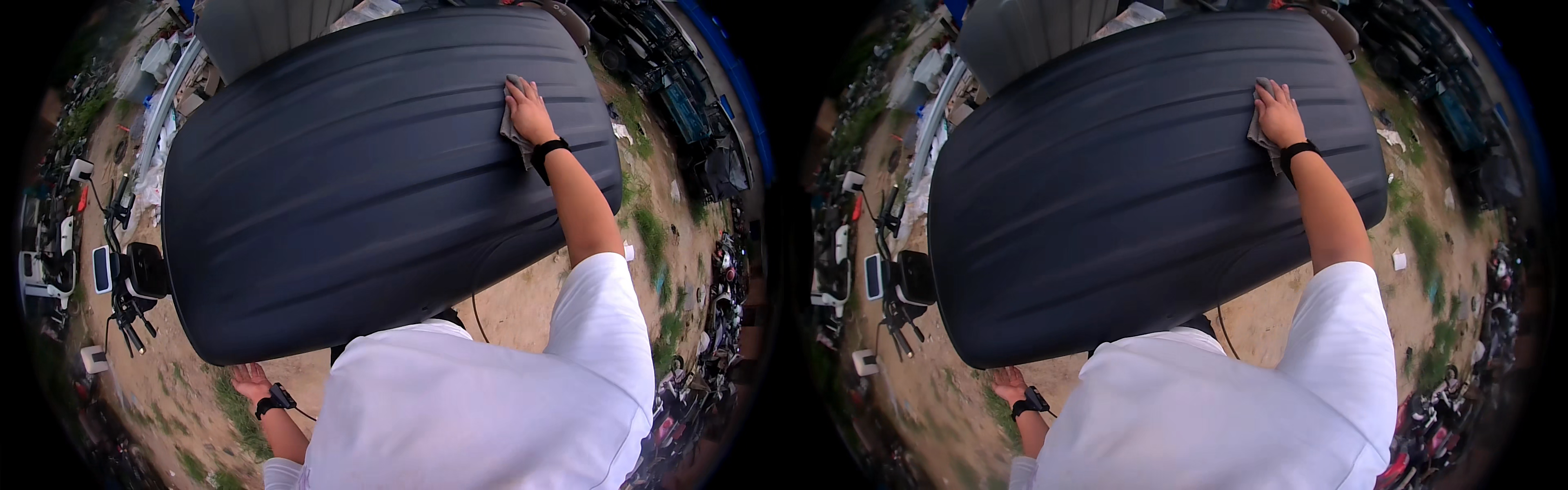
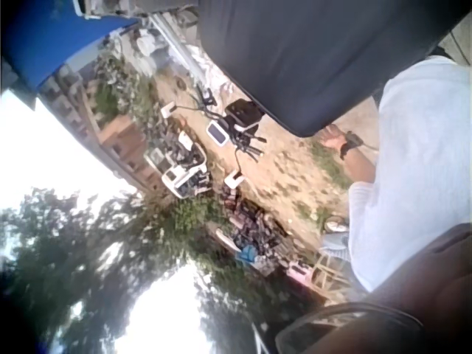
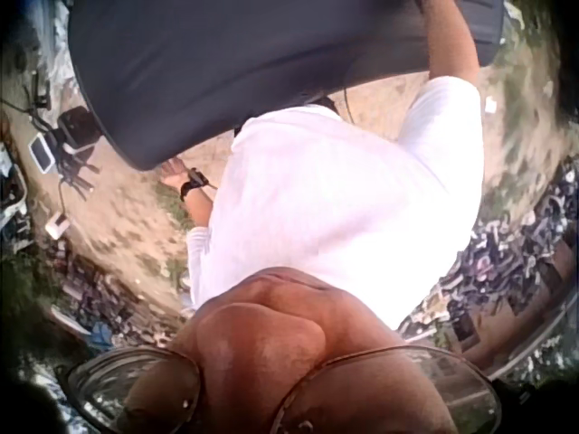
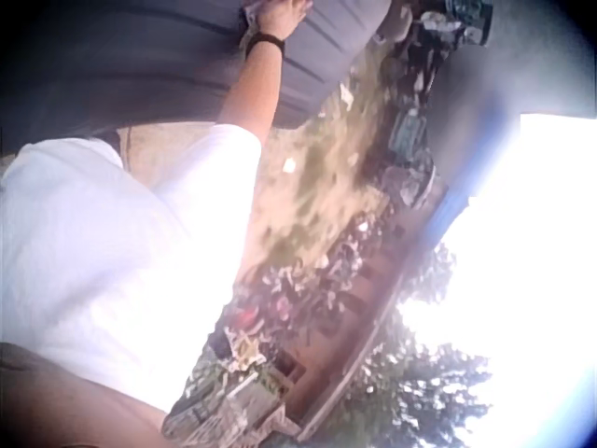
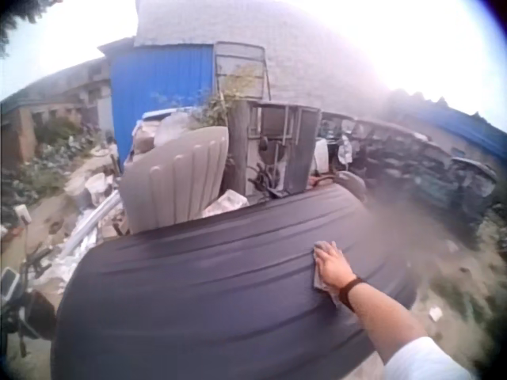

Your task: The person wipes the black canopy of a three-wheeled vehicle with a gray cloth. They systematically clean the top surface and edges, then briefly wipe the front basket before returning to the canopy.

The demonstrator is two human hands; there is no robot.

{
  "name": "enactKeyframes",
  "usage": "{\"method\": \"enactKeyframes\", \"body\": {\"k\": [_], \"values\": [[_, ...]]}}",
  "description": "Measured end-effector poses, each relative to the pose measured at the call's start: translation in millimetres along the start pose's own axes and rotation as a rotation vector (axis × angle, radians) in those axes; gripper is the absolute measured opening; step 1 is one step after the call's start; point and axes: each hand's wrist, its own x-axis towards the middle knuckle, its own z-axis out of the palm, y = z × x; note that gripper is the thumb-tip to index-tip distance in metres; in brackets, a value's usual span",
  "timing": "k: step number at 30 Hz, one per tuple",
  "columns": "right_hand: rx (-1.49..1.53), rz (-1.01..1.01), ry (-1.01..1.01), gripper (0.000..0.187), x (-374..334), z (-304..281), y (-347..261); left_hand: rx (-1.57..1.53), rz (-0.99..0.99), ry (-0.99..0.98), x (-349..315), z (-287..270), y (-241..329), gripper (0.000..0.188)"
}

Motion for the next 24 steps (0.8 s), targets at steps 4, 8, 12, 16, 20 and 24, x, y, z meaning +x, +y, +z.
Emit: {"method": "enactKeyframes", "body": {"k": [4,8,12,16,20,24], "values": [[0.029,0.082,-0.017,0.051,33.8,4.7,58.3,0.112,-0.093,0.096,-35.1,-22.6,-46.4,0.068],[0.033,0.115,-0.116,0.06,69.7,12.7,14.6,0.161,-0.08,0.129,-64.0,-32.4,-70.1,0.066],[0.027,0.071,-0.2,0.066,88.3,13.5,-73.2,0.208,-0.004,0.06,-67.7,-28.0,-69.9,0.065],[0.12,-0.118,-0.309,0.076,78.6,11.0,-186.8,0.295,0.132,-0.013,-87.7,-5.3,-57.5,0.068],[0.123,-0.275,-0.384,0.08,63.9,15.2,-295.9,0.432,0.227,-0.095,-90.4,1.4,-38.1,0.061],[0.237,-0.441,-0.425,0.08,51.5,27.6,-396.0,0.623,0.432,-0.173,-103.2,-0.3,-7.7,0.051]]}}
